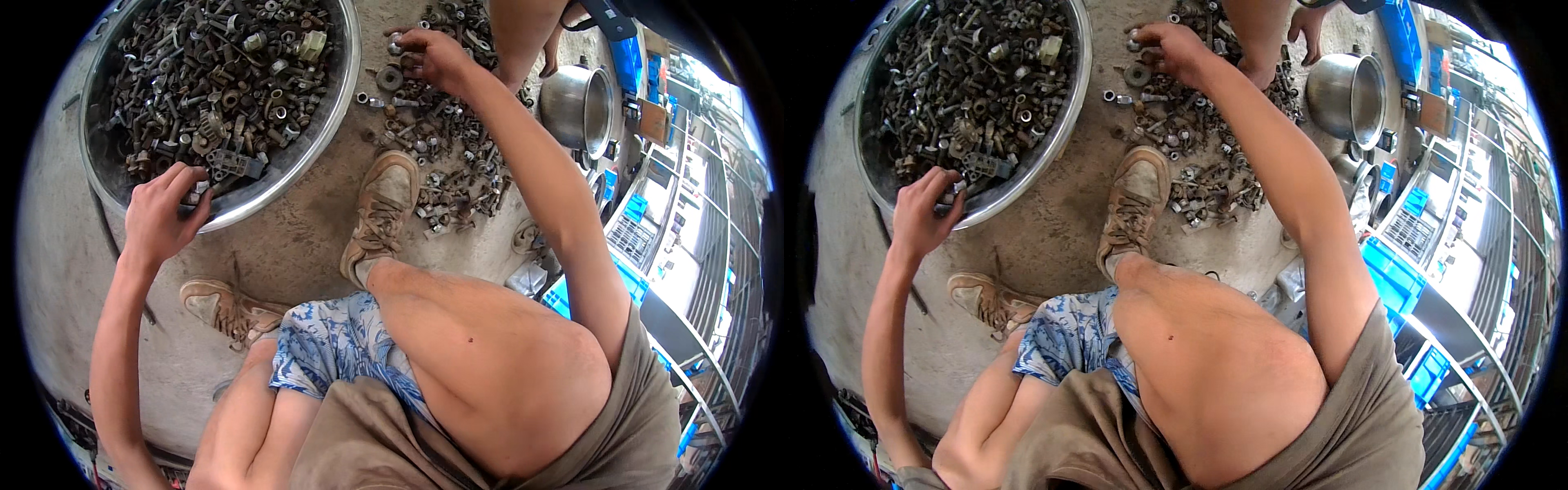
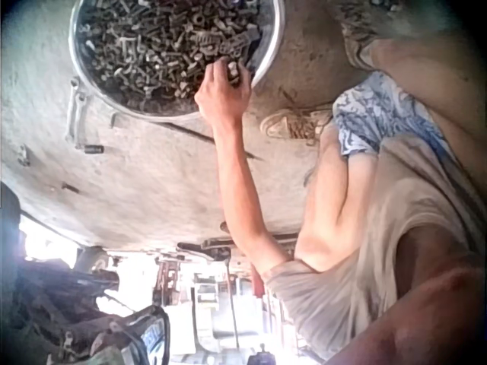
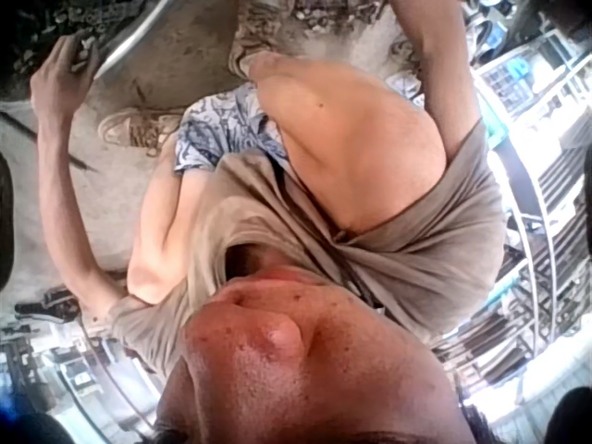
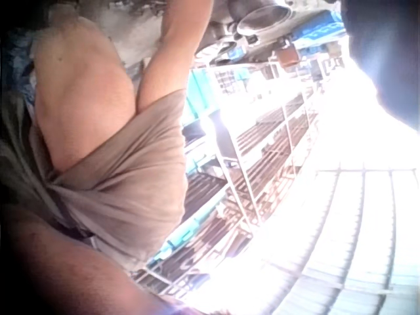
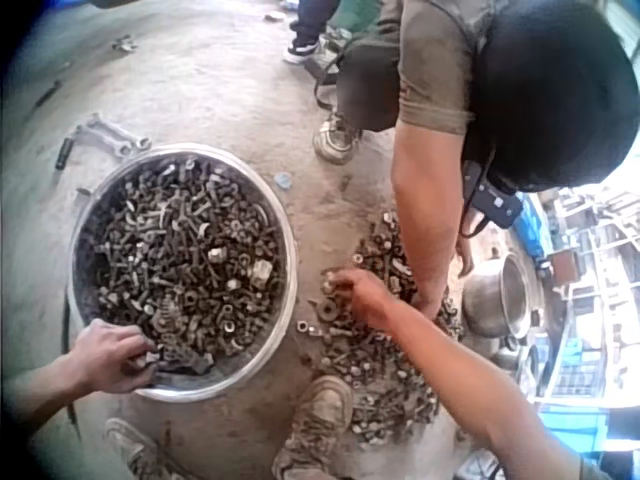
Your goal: The person sits on the floor and sorts small metal parts from a large bowl into piles on the ground. They pick up individual pieces, inspect them, and place them into separate groups.
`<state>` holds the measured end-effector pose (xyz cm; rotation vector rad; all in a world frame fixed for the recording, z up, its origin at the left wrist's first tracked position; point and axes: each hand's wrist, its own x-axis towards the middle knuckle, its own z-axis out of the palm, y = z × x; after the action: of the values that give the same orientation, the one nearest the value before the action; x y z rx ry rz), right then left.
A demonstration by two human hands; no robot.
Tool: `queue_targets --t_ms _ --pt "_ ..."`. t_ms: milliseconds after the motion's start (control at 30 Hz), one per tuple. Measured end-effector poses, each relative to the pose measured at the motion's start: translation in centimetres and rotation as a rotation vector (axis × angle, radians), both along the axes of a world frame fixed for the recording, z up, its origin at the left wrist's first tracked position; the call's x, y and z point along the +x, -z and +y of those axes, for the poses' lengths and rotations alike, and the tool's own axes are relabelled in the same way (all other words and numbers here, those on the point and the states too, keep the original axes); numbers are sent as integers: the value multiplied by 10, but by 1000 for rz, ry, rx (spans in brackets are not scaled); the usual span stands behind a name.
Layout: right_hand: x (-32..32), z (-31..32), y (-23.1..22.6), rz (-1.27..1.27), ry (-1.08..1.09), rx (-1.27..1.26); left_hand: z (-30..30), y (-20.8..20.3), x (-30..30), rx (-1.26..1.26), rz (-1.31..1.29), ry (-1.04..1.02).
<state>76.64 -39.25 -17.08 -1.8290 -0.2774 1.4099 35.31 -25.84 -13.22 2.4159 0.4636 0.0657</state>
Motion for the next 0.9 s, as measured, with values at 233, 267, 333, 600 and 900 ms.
queue_targets --t_ms 233,267,333,600,900 --pt "-8 -14 -8 320 108 -71 0 2 0 -9 -8 -13" --pt "-10 -15 -9 295 114 -86 0 2 0 -16 -6 -12" --pt "-18 -14 -12 252 122 -113 0 0 0 -24 4 -12" --pt "-11 -17 5 275 69 -126 1 3 -1 -14 3 -9" --pt "2 -41 12 -903 -742 -61 0 0 1 -74 26 -32"
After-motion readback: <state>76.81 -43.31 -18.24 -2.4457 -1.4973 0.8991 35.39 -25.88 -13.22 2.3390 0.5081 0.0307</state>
